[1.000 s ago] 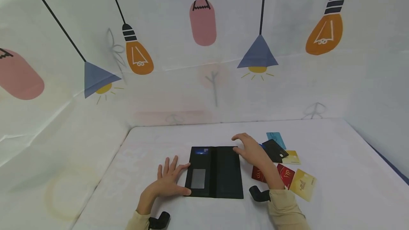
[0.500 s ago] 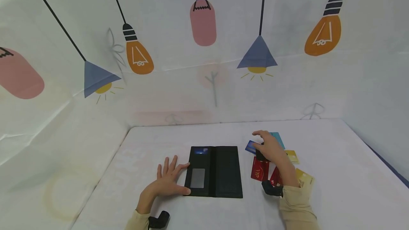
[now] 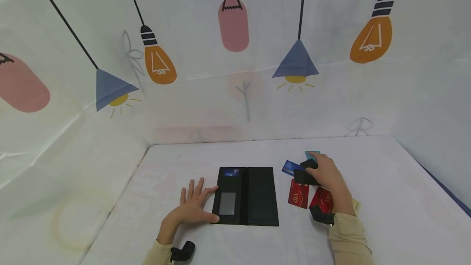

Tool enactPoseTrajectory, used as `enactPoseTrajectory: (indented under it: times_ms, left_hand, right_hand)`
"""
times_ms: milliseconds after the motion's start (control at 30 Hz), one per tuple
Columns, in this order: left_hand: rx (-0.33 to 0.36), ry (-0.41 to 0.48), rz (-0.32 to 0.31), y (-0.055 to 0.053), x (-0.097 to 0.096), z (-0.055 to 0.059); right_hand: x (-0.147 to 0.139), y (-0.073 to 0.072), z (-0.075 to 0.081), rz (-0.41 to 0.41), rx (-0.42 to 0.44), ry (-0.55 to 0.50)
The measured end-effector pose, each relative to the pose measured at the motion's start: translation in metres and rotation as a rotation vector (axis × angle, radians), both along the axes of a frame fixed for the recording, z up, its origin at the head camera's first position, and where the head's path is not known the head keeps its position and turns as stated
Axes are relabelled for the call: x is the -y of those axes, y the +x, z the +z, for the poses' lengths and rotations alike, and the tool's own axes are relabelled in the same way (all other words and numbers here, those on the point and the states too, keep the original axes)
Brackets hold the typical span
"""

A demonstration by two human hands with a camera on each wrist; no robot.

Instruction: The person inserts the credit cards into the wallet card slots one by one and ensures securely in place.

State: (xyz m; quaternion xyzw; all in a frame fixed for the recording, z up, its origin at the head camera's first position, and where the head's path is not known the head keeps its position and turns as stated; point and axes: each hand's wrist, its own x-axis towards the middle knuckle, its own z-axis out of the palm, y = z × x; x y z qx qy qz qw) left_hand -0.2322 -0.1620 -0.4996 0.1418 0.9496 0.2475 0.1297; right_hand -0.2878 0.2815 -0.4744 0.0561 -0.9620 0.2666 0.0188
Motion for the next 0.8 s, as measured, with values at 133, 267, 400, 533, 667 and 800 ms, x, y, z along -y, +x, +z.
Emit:
enactPoseTrajectory:
  times_ms: [133,267,400,533,667,800]
  left_hand:
    - [0.003,0.002,0.002,0.0004,0.0003,0.0011]
    - [0.004,-0.001,0.002,0.0000,0.0008,0.0011]
    - [0.003,0.001,0.003,-0.0007,0.0014,0.0002]
    - [0.004,0.005,0.000,-0.0011,0.0015,-0.0006]
    - [0.003,0.007,-0.002,-0.0006,0.0011,-0.0002]
    - [0.001,0.012,-0.006,0.0002,0.0008,0.0019]
  right_hand:
    - [-0.0016,0.0008,-0.0005,-0.018,0.058,0.011]
    - [-0.0007,0.0012,-0.0006,-0.017,0.088,0.009]
    - [0.0016,0.0016,-0.0016,-0.021,0.103,0.032]
    - [0.0041,0.0019,0.0000,-0.036,0.119,0.066]
    - [0.0043,0.0023,0.0006,-0.045,0.113,0.092]
    - [0.0033,0.0028,-0.0004,-0.046,0.102,0.099]
